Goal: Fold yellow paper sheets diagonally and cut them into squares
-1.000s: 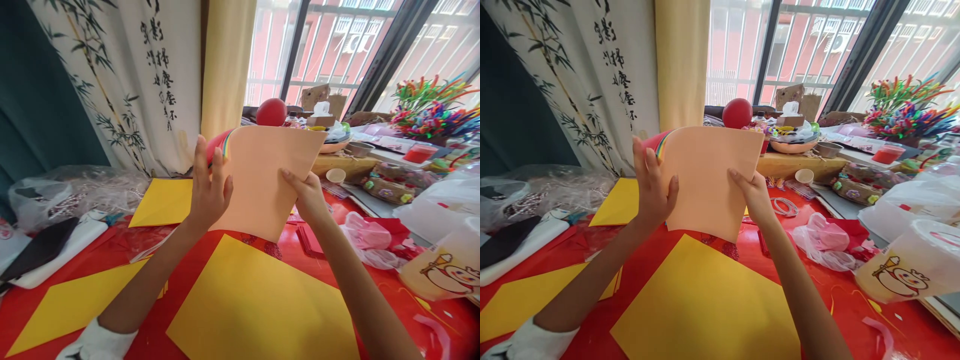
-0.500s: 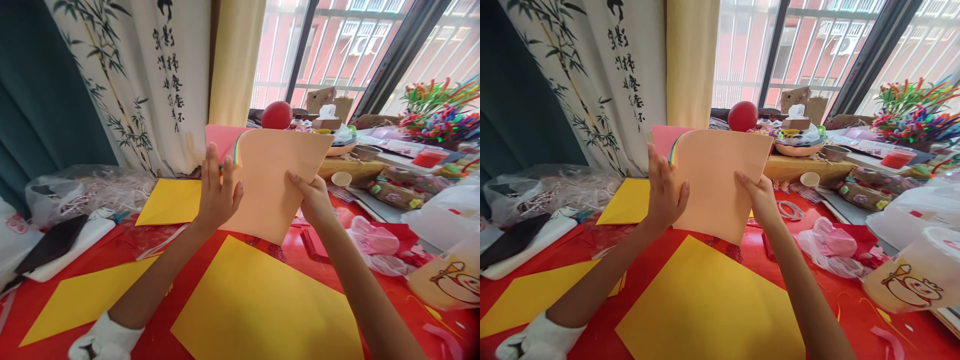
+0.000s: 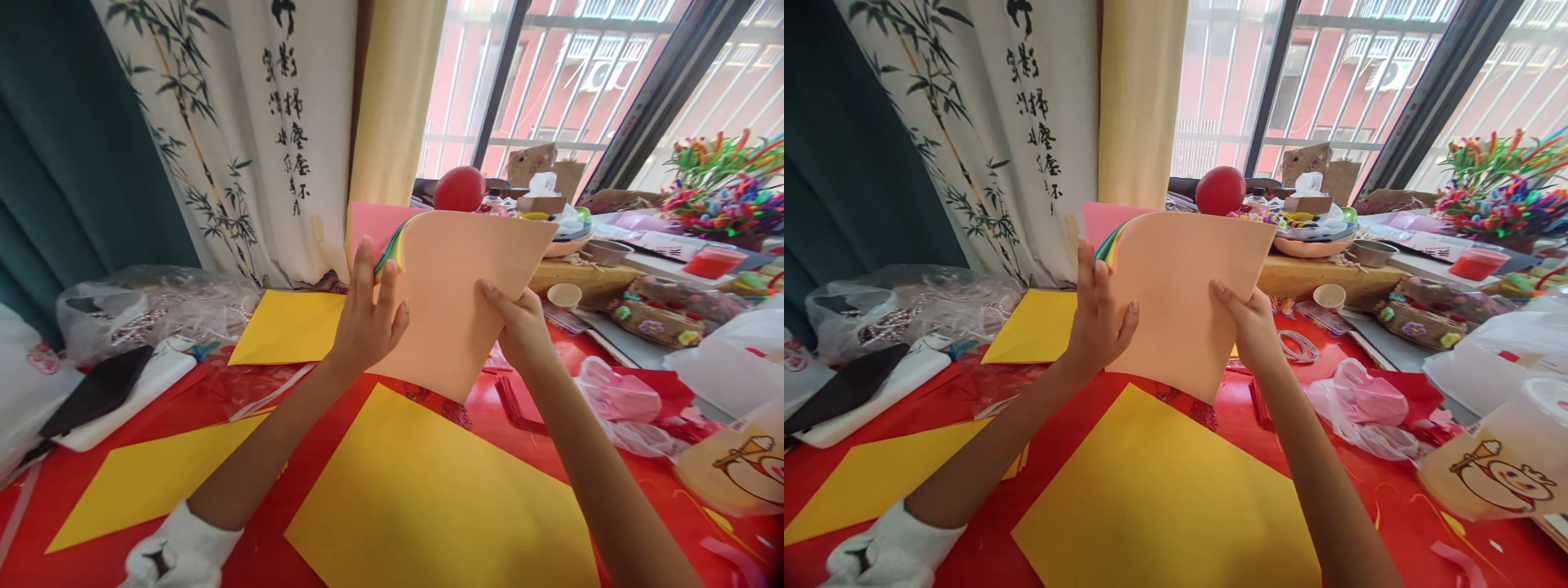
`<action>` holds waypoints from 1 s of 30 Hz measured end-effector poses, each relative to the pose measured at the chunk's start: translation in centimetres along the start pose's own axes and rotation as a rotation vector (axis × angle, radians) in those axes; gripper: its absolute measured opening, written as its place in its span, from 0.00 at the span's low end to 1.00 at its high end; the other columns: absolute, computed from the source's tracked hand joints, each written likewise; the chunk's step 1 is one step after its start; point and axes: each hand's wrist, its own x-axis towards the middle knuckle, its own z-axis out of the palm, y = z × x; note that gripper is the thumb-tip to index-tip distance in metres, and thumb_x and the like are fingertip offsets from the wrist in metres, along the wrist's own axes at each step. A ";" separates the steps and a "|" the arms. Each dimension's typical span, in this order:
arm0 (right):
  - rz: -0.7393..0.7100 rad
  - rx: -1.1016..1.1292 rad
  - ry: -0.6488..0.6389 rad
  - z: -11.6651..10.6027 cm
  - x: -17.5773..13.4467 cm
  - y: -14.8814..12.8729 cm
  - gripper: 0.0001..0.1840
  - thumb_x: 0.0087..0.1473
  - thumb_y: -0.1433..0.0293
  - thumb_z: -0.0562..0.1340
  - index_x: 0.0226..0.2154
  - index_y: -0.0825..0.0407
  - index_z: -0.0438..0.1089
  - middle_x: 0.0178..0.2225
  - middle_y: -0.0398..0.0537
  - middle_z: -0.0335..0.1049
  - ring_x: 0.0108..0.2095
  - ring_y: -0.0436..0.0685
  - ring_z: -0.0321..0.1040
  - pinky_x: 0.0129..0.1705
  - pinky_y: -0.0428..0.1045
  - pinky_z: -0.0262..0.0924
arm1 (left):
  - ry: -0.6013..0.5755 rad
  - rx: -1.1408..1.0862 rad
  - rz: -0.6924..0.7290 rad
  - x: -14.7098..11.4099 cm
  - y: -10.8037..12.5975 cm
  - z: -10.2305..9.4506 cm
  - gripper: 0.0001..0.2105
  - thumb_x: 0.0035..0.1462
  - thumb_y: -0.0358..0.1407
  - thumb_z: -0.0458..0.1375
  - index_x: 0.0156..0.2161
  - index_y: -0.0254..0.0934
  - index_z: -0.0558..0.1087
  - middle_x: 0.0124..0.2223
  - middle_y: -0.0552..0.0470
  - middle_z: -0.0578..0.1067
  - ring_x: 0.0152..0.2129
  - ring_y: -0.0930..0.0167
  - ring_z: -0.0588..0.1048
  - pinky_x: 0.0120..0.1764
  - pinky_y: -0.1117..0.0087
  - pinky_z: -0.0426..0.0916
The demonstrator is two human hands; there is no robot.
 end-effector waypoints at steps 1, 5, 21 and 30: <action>0.002 0.000 0.001 0.0 0.0 0.0 0.13 0.47 0.60 0.66 0.36 0.47 0.72 0.41 0.45 0.75 0.43 0.60 0.71 0.44 0.54 0.68 | -0.008 0.001 0.001 0.0 0.0 0.0 0.35 0.62 0.33 0.47 0.64 0.51 0.29 0.68 0.48 0.30 0.64 0.55 0.33 0.58 0.47 0.52; 0.008 0.006 -0.004 0.0 0.0 0.1 0.14 0.46 0.59 0.66 0.36 0.47 0.72 0.40 0.45 0.75 0.43 0.60 0.71 0.44 0.54 0.68 | -0.026 0.019 0.013 -0.1 -0.2 0.1 0.36 0.61 0.32 0.48 0.64 0.50 0.28 0.68 0.48 0.27 0.64 0.53 0.33 0.58 0.46 0.51; 0.050 -0.015 -0.004 -0.5 0.2 0.7 0.14 0.46 0.59 0.66 0.36 0.46 0.72 0.41 0.45 0.75 0.43 0.61 0.72 0.43 0.55 0.68 | -0.021 -0.056 -0.021 -0.4 -0.3 0.3 0.28 0.62 0.35 0.46 0.64 0.47 0.40 0.68 0.46 0.40 0.64 0.57 0.38 0.58 0.49 0.54; 0.089 -0.185 -0.131 -1.4 0.1 2.3 0.13 0.46 0.60 0.66 0.35 0.47 0.73 0.41 0.45 0.75 0.42 0.61 0.72 0.42 0.54 0.67 | 0.048 -0.279 -0.397 -0.4 -3.4 -0.3 0.32 0.63 0.45 0.46 0.65 0.45 0.34 0.67 0.45 0.46 0.64 0.64 0.45 0.63 0.59 0.43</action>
